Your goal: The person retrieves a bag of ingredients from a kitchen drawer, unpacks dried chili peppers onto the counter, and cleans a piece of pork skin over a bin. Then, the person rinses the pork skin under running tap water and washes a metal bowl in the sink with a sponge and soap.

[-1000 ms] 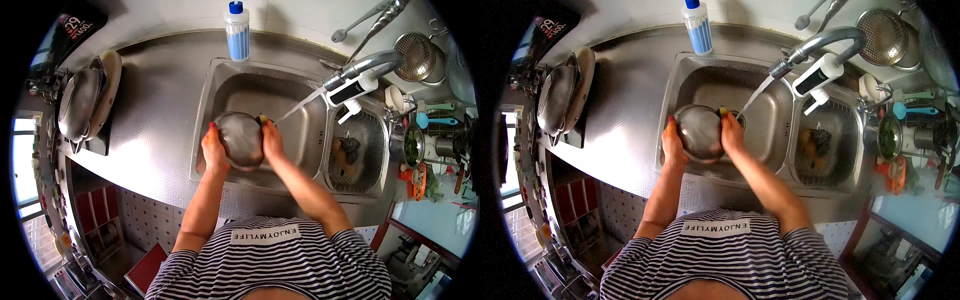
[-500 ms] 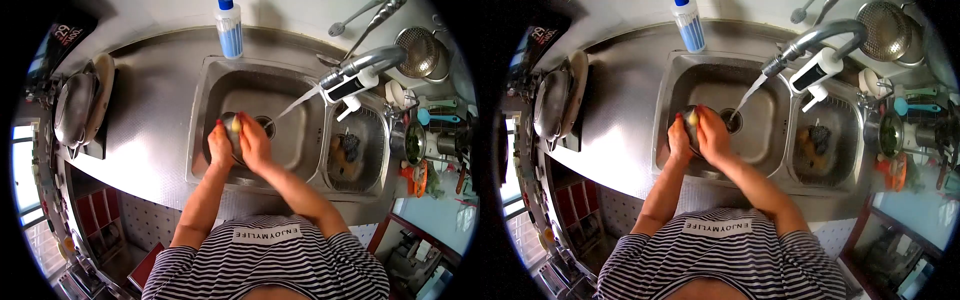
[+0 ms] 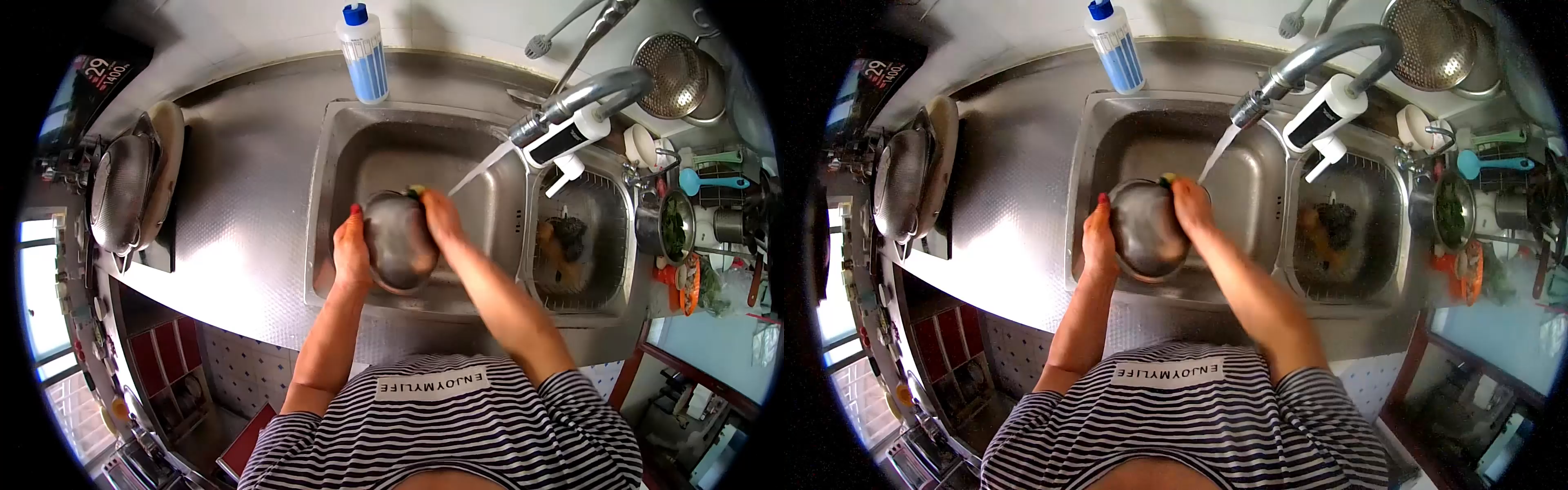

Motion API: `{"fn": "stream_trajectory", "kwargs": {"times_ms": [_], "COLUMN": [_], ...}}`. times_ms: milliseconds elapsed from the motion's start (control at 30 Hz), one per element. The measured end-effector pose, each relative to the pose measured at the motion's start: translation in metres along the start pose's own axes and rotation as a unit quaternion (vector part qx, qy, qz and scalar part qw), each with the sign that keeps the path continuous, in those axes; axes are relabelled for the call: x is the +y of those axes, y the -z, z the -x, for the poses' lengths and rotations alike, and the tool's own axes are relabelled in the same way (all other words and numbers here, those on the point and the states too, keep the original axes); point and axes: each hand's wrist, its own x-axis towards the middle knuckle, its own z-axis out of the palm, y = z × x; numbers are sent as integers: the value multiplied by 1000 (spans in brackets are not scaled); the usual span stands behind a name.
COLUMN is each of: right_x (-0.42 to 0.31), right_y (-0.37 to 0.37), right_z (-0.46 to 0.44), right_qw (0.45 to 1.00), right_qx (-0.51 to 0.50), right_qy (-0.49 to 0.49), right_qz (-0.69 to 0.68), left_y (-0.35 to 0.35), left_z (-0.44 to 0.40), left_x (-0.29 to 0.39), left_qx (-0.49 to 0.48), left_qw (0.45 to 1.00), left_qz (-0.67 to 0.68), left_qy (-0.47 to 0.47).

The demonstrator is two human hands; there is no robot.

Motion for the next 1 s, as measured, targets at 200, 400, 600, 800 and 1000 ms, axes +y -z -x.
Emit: {"fn": "stream_trajectory", "kwargs": {"times_ms": [200,400,600,800,1000], "right_x": [-46,-5,-43,-26,-66], "right_y": [-35,-1,-26,-24,-16], "right_z": [72,8,41,64,4], "right_qw": [910,995,956,953,976], "right_qx": [52,-9,25,96,-90], "right_qy": [324,-17,226,215,54], "right_qz": [255,102,187,188,189], "left_y": [10,-3,8,10,3], "left_z": [-35,-12,-30,-33,-10], "left_x": [-31,-15,-51,-22,-23], "left_qx": [106,31,22,50,-41], "left_qw": [994,997,999,997,997], "left_qz": [20,66,42,45,-45], "left_qy": [-1,-8,-20,34,54]}}
